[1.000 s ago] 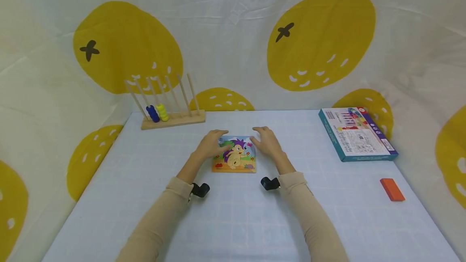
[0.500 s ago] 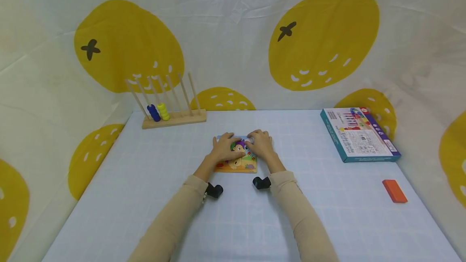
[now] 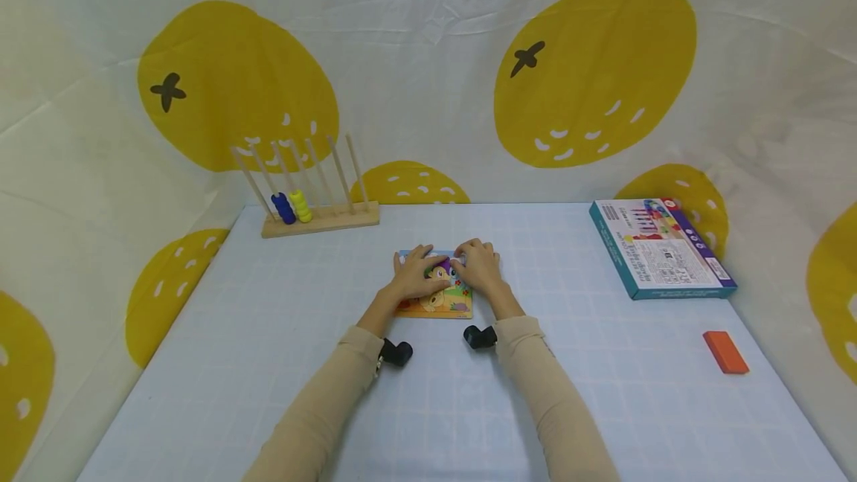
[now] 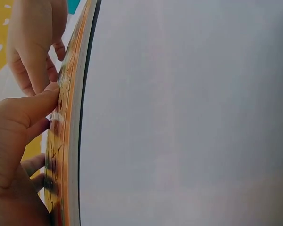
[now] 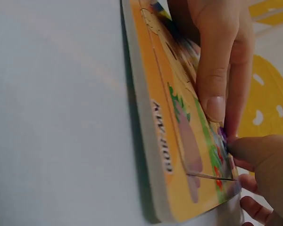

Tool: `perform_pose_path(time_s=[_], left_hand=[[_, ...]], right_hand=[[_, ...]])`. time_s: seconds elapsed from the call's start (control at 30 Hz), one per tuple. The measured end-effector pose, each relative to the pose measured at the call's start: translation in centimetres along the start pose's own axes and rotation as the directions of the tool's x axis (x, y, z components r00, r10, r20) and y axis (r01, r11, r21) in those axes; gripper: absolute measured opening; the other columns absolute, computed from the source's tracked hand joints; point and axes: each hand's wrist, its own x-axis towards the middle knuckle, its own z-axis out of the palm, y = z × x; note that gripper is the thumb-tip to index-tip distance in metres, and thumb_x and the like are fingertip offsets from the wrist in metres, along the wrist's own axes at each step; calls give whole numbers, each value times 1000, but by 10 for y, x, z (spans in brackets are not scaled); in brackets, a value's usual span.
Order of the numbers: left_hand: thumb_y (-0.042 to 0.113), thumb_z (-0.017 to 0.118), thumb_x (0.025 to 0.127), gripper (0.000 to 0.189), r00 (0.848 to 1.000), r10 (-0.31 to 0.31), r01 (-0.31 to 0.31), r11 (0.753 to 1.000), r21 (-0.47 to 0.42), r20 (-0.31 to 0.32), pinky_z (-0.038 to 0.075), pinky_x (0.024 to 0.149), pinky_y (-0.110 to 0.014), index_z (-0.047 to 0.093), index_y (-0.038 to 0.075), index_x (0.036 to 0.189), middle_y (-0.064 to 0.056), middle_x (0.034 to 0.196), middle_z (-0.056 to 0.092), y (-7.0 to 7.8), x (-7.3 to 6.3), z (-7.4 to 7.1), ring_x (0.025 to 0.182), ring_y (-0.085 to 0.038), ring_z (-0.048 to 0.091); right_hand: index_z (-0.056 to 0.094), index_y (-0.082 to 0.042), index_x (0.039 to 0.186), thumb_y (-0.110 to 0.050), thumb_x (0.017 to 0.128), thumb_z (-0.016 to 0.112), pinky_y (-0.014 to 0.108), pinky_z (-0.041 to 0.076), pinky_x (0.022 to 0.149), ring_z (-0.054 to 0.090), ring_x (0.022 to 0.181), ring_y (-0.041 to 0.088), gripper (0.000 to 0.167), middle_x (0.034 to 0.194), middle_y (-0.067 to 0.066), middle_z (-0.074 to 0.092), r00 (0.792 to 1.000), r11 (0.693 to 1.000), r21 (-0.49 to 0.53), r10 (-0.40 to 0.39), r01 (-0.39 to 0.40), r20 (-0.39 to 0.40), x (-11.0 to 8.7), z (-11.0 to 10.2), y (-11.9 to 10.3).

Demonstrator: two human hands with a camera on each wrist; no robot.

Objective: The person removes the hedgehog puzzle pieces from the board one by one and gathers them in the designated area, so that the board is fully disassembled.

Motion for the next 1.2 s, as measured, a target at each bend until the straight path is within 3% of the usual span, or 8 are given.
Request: perform_pose_path(time_s=[0.3, 0.6, 0.87, 1.2], left_hand=[[52, 55, 88, 60, 1000, -5, 5, 1000, 9, 11, 2, 106, -69, 45, 27, 141, -8, 153, 27, -3, 2, 0, 142, -28, 16], [54, 54, 88, 62, 1000, -9, 9, 1000, 10, 17, 2, 106, -68, 44, 25, 142, -8, 153, 26, -3, 1, 0, 143, -28, 16], [54, 56, 87, 64, 1000, -5, 5, 1000, 6, 1, 3, 107, -67, 45, 22, 141, -9, 152, 28, -2, -1, 0, 142, -28, 18], [54, 57, 86, 65, 1000, 1, -1, 1000, -22, -14, 3, 107, -67, 47, 20, 140, -10, 151, 30, 0, -2, -1, 142, -29, 19]], right_hand=[[58, -6, 110, -29, 89, 65, 61, 31, 95, 35, 121, 46, 31, 136, 23, 41, 983, 1000, 6, -1, -1, 181, 7, -12, 3], [58, -5, 110, -31, 84, 71, 61, 32, 94, 36, 119, 46, 39, 135, 24, 41, 978, 999, 44, 9, -18, 208, 10, -14, 3], [56, -3, 110, -27, 82, 74, 64, 32, 94, 39, 117, 45, 41, 128, 24, 46, 985, 994, 109, 1, -20, 172, 8, -12, 5], [51, 3, 119, -12, 82, 73, 44, 48, 81, 56, 91, 31, 46, 101, 22, 60, 999, 940, 340, -43, 38, 9, -4, -2, 9]])
